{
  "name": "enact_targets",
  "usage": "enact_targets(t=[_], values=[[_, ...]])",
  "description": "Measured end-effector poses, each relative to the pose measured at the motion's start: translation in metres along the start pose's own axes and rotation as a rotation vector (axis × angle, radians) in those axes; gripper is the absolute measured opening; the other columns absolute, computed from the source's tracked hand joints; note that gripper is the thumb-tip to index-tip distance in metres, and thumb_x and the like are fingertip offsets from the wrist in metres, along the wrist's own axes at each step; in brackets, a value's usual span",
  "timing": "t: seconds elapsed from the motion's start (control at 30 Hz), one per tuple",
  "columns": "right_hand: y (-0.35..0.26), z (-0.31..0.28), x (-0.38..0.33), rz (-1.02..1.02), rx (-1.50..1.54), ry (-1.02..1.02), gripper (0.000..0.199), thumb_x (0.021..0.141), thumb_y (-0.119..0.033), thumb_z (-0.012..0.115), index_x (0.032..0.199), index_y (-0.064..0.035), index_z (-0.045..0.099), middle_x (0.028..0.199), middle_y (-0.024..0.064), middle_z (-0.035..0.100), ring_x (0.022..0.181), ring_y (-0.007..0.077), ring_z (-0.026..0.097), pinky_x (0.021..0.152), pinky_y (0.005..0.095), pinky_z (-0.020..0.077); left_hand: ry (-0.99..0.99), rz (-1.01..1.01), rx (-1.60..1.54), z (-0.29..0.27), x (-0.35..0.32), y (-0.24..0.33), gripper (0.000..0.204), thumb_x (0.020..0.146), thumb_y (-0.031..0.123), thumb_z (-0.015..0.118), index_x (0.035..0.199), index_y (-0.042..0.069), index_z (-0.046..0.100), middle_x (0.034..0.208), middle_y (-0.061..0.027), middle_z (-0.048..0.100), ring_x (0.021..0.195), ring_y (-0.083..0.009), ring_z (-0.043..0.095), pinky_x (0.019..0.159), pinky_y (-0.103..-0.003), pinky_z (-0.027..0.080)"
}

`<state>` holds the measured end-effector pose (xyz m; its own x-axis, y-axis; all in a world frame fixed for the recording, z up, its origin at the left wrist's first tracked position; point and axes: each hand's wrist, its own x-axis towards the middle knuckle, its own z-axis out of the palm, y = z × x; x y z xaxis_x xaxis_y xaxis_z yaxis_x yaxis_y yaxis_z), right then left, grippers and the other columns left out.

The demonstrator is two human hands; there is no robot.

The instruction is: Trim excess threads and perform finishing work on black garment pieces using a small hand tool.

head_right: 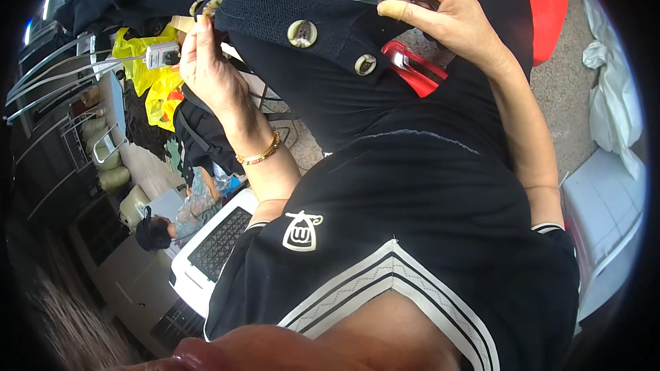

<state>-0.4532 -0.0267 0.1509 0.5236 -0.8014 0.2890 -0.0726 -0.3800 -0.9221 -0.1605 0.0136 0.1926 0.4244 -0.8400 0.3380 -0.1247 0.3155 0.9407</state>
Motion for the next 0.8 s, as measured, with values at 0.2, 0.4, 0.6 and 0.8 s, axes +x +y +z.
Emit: enact_targets(t=[0.2, 0.4, 0.6, 0.8], values=[[0.001, 0.001, -0.002, 0.018, -0.011, 0.004, 0.029, 0.085, -0.003, 0.066, 0.114, -0.0003, 0.068, 0.093, 0.0024, 0.056, 0.083, 0.0099, 0.05, 0.072, 0.0231, 0.0388, -0.001, -0.037, -0.028, 0.005, -0.004, 0.004, 0.017, 0.096, 0.01, 0.061, 0.099, -0.005, 0.069, 0.094, -0.0092, 0.071, 0.084, -0.0124, 0.066, 0.079, -0.023, 0.05], [0.003, 0.004, -0.001, -0.01, -0.099, 0.049, 0.039, 0.083, -0.006, 0.071, 0.121, -0.0047, 0.065, 0.086, 0.001, 0.052, 0.079, 0.0094, 0.048, 0.07, 0.0229, 0.0396, 0.049, 0.256, 0.381, 0.014, -0.016, 0.009, 0.018, 0.093, 0.003, 0.062, 0.11, -0.002, 0.065, 0.103, -0.0051, 0.065, 0.081, -0.0069, 0.057, 0.074, -0.021, 0.047], [-0.007, 0.007, -0.005, 0.1, 0.326, 0.01, 0.027, 0.088, 0.0, 0.067, 0.115, 0.0007, 0.065, 0.098, 0.0031, 0.061, 0.072, 0.0062, 0.061, 0.064, 0.0192, 0.051, -0.251, 0.702, 0.696, 0.029, -0.05, 0.039, 0.025, 0.076, 0.001, 0.077, 0.1, 0.006, 0.073, 0.104, -0.0084, 0.061, 0.094, -0.0197, 0.058, 0.079, -0.027, 0.05], [-0.02, 0.013, -0.007, 0.161, 0.388, -0.016, 0.027, 0.087, -0.002, 0.069, 0.114, 0.0, 0.065, 0.096, 0.003, 0.058, 0.064, 0.0057, 0.061, 0.054, 0.0187, 0.0494, -0.443, 0.632, 0.893, 0.028, -0.053, 0.037, 0.035, 0.069, 0.012, 0.087, 0.102, 0.01, 0.075, 0.1, -0.0038, 0.057, 0.095, -0.0162, 0.057, 0.08, -0.026, 0.051]])
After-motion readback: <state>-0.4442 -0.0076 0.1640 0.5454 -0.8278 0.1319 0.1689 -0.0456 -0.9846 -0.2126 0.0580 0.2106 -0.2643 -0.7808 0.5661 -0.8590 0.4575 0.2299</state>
